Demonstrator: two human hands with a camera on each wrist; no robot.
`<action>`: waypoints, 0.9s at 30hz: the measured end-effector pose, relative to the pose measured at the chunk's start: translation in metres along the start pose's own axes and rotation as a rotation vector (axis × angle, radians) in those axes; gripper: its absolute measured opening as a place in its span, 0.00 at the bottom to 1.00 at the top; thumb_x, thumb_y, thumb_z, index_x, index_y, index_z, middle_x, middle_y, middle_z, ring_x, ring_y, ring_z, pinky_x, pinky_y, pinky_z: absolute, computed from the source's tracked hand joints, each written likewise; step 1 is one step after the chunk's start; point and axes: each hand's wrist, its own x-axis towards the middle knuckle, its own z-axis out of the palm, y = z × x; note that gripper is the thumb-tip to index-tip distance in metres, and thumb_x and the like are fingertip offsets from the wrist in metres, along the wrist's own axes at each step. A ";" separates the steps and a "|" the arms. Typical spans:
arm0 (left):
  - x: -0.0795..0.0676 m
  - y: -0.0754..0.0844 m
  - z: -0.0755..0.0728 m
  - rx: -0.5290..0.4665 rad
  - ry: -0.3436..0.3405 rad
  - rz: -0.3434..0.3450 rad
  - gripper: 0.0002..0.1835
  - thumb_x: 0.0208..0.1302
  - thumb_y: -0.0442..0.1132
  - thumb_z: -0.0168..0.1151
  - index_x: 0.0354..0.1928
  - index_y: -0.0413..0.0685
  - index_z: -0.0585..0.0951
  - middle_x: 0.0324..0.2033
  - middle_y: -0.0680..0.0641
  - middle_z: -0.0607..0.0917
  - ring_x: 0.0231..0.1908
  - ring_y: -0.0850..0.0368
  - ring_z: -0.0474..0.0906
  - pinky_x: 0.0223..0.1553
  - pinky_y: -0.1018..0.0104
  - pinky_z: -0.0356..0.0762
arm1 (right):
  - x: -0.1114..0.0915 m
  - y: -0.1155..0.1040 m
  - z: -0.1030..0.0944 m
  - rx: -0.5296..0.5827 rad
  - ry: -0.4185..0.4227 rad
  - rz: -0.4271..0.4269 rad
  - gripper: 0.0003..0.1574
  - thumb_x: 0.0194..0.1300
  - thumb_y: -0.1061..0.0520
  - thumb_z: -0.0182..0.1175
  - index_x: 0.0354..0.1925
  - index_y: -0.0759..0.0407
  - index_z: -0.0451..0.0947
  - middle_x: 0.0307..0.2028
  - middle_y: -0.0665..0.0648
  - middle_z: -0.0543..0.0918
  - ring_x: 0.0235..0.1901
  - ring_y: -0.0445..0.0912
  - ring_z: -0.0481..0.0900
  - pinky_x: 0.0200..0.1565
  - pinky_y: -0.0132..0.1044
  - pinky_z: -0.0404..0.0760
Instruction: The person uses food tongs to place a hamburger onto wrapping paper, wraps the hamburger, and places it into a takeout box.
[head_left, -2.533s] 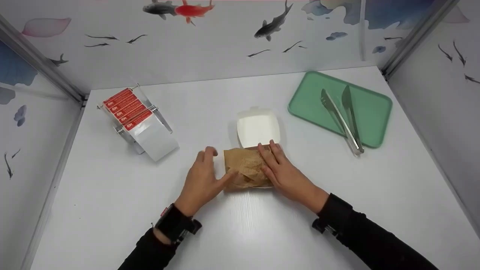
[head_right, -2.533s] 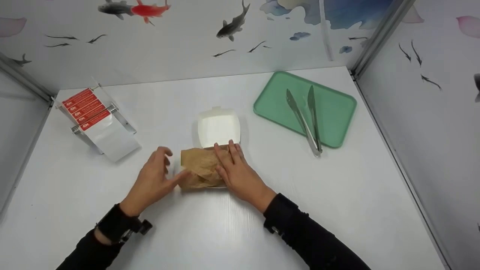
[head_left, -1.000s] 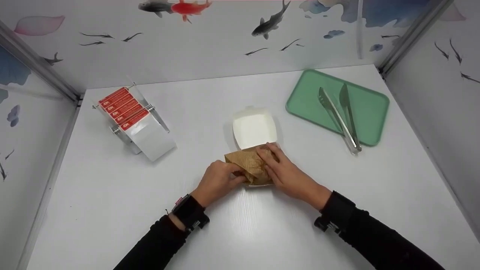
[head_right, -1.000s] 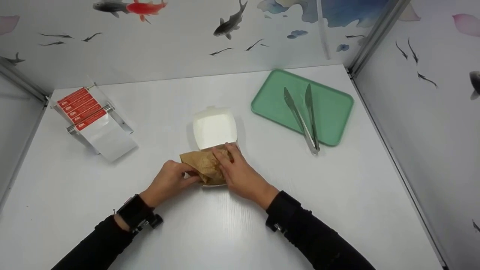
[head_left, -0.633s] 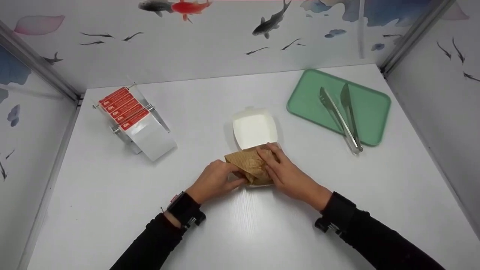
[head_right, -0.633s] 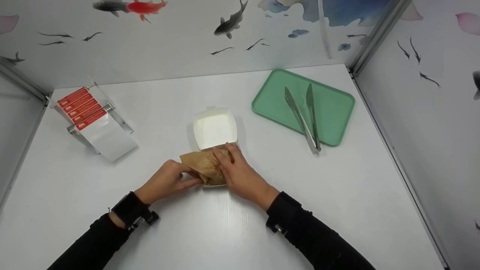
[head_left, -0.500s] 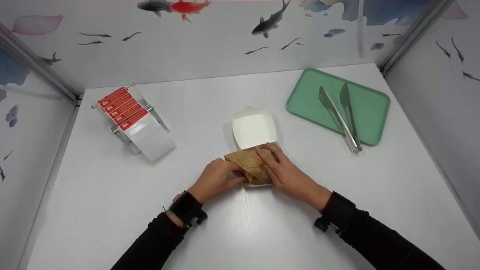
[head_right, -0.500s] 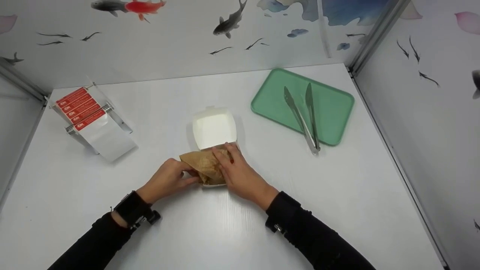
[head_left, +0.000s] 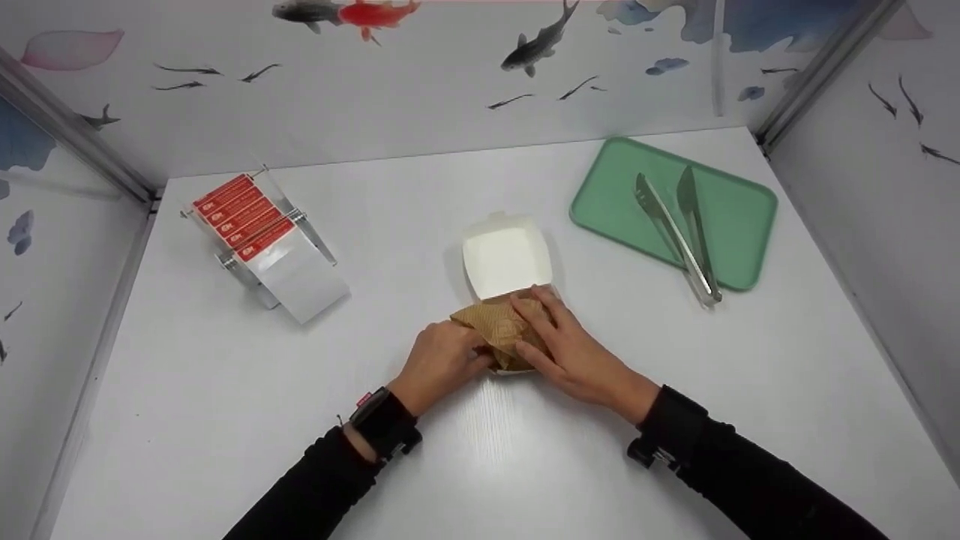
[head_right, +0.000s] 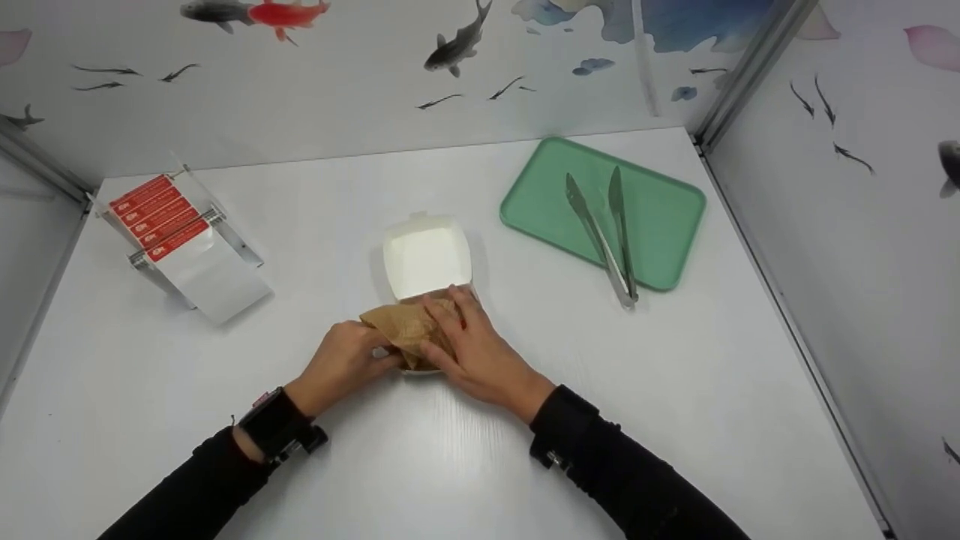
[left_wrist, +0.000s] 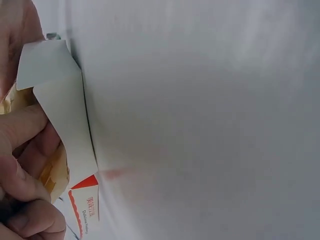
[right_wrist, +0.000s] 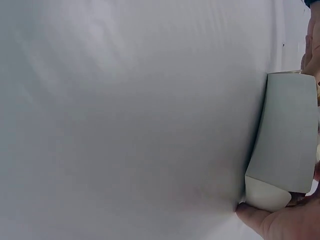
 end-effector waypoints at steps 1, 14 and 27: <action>0.000 0.000 -0.001 0.009 -0.002 0.019 0.06 0.58 0.38 0.81 0.33 0.49 0.90 0.24 0.50 0.88 0.26 0.56 0.83 0.29 0.59 0.83 | 0.000 -0.001 0.001 -0.005 0.003 0.005 0.41 0.84 0.40 0.52 0.86 0.45 0.54 0.83 0.67 0.54 0.84 0.66 0.52 0.78 0.67 0.64; -0.007 -0.019 -0.035 -0.571 -0.222 -0.363 0.24 0.72 0.59 0.68 0.35 0.44 0.92 0.26 0.47 0.91 0.23 0.53 0.85 0.25 0.66 0.79 | 0.000 -0.007 0.006 -0.108 0.015 0.003 0.49 0.82 0.39 0.57 0.87 0.54 0.50 0.84 0.73 0.50 0.84 0.69 0.50 0.75 0.64 0.69; 0.007 -0.028 -0.017 -1.028 0.001 -0.687 0.05 0.72 0.32 0.70 0.44 0.36 0.89 0.24 0.53 0.88 0.25 0.59 0.82 0.26 0.70 0.75 | -0.002 -0.004 0.010 -0.081 0.000 0.010 0.50 0.83 0.39 0.55 0.88 0.51 0.45 0.85 0.74 0.43 0.84 0.70 0.49 0.75 0.65 0.70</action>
